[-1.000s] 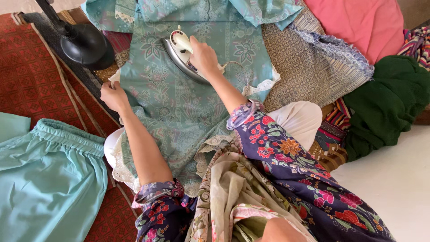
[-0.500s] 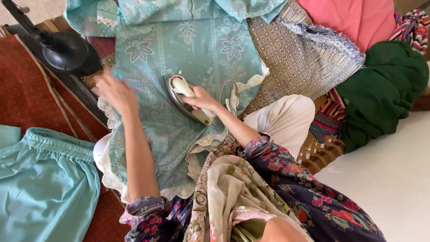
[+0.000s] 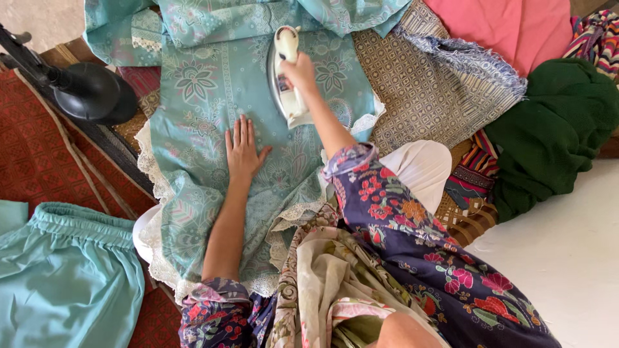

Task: The person irons a light blue patterned garment on a woven mat on the floor. They use a white electric iron to smooth the fabric, frequently adjusting and unfolding the garment to reach different sections.

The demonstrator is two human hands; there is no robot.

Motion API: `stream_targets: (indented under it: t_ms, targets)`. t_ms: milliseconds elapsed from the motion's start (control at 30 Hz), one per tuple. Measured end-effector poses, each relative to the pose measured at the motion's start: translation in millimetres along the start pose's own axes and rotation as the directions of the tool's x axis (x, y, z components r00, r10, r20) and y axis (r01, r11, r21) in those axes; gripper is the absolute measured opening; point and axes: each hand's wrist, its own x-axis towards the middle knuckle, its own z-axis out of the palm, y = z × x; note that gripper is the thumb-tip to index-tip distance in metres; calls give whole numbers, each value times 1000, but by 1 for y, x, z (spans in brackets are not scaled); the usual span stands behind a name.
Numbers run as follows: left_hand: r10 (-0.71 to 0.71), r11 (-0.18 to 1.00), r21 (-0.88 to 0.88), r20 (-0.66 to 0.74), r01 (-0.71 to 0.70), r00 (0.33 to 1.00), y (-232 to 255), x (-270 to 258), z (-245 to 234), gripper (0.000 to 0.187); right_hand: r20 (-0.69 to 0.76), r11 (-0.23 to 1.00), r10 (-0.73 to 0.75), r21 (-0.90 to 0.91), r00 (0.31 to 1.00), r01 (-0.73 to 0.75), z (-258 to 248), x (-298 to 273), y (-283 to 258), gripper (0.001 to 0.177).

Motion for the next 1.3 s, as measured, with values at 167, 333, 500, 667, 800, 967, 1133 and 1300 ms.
stream_targets:
  t_ms: [167,333,500,667,800,967,1133,1300]
  targets:
    - [-16,999,35,-6,16,1000,0,-1,9,101,-65,1000,-12,-7,998,12,-11,6,4,13]
    - [-27,999,32,20,26,999,1,5,6,101,-23,997,11,80,1000,-9,-15,-49,20,10]
    - [-75,993,105,184,57,980,-28,10,-21,77,101,990,122,54,987,-127,-15,-156,15,12]
    - [-392,908,43,434,416,811,-109,3,-77,53,159,972,214,68,964,-226,-12,-180,-2,17]
    - [-362,922,89,-144,376,921,-158,-17,-83,45,223,961,232,95,947,-258,6,-145,-2,19]
    - [-681,729,-172,-86,662,728,-188,-17,-63,44,466,959,211,69,859,-273,40,-89,-15,30]
    - [-741,665,-261,-112,700,662,-205,-8,-41,49,663,970,231,-97,712,-224,87,-61,-38,43]
    - [-788,599,-204,24,774,616,-215,-7,-32,52,676,970,235,-120,699,-211,134,-55,-51,45]
